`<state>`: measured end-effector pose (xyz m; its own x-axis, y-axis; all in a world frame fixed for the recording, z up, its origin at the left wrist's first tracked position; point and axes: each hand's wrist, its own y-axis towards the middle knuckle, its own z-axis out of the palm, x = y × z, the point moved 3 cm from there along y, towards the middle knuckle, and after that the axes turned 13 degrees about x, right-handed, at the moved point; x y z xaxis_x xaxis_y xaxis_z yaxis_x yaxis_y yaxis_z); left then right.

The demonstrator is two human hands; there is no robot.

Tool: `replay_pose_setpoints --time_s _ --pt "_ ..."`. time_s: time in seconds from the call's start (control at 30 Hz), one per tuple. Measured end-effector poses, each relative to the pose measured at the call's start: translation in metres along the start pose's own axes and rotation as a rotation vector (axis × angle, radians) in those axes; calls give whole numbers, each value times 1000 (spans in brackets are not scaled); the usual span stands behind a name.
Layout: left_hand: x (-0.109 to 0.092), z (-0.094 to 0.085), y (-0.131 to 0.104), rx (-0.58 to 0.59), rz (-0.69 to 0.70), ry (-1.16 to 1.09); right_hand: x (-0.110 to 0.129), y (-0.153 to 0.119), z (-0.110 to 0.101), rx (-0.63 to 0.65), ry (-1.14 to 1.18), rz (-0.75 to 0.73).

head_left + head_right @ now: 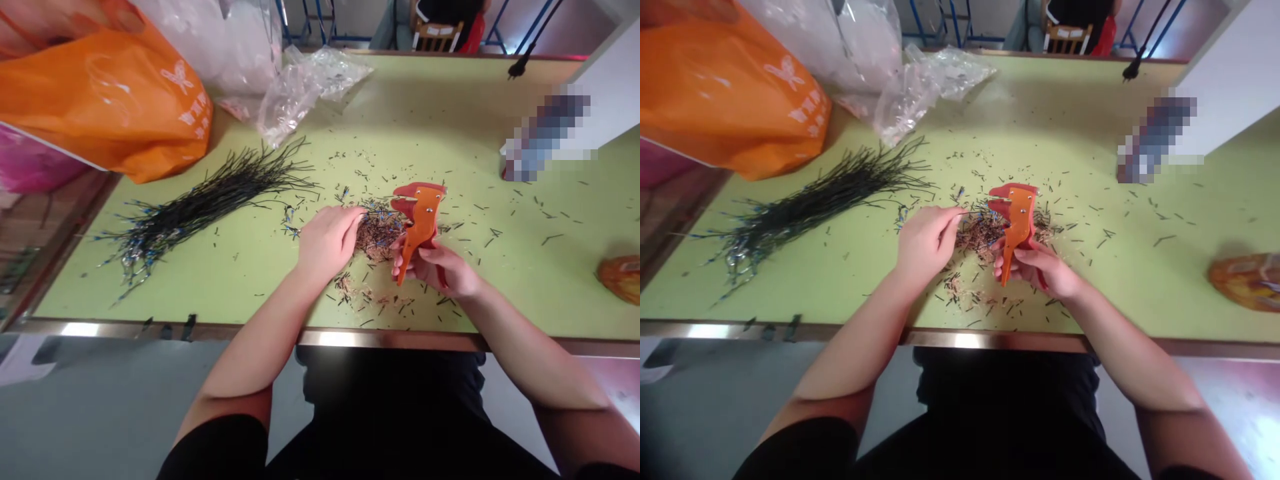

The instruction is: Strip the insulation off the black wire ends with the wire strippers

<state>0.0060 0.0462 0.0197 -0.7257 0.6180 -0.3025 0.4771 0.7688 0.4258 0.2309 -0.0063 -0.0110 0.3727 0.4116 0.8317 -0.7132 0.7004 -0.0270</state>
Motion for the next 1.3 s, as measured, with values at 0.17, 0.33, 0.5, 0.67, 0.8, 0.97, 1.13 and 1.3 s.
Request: replay_pose_setpoints --time_s 0.17,0.33,0.5,0.67,0.8,0.97,1.13,1.3 --pt "0 -4 1 1 6 8 -10 0 2 107 71 95" --pt "-3 -4 0 4 38 17 -14 1 6 124 108 123" --pt "-4 -2 -1 -27 65 5 -14 2 9 145 118 136" --pt "-6 -2 -1 -25 80 32 -15 2 12 149 137 136" --pt "-7 -3 -1 -14 86 36 -16 2 12 100 146 142" --pt "-7 -2 -1 -19 86 25 -18 3 13 39 158 142" --pt "-8 -2 -1 21 60 22 -22 5 13 -8 87 111" --pt "-5 -3 -1 74 -5 25 -25 7 12 -16 -2 79"
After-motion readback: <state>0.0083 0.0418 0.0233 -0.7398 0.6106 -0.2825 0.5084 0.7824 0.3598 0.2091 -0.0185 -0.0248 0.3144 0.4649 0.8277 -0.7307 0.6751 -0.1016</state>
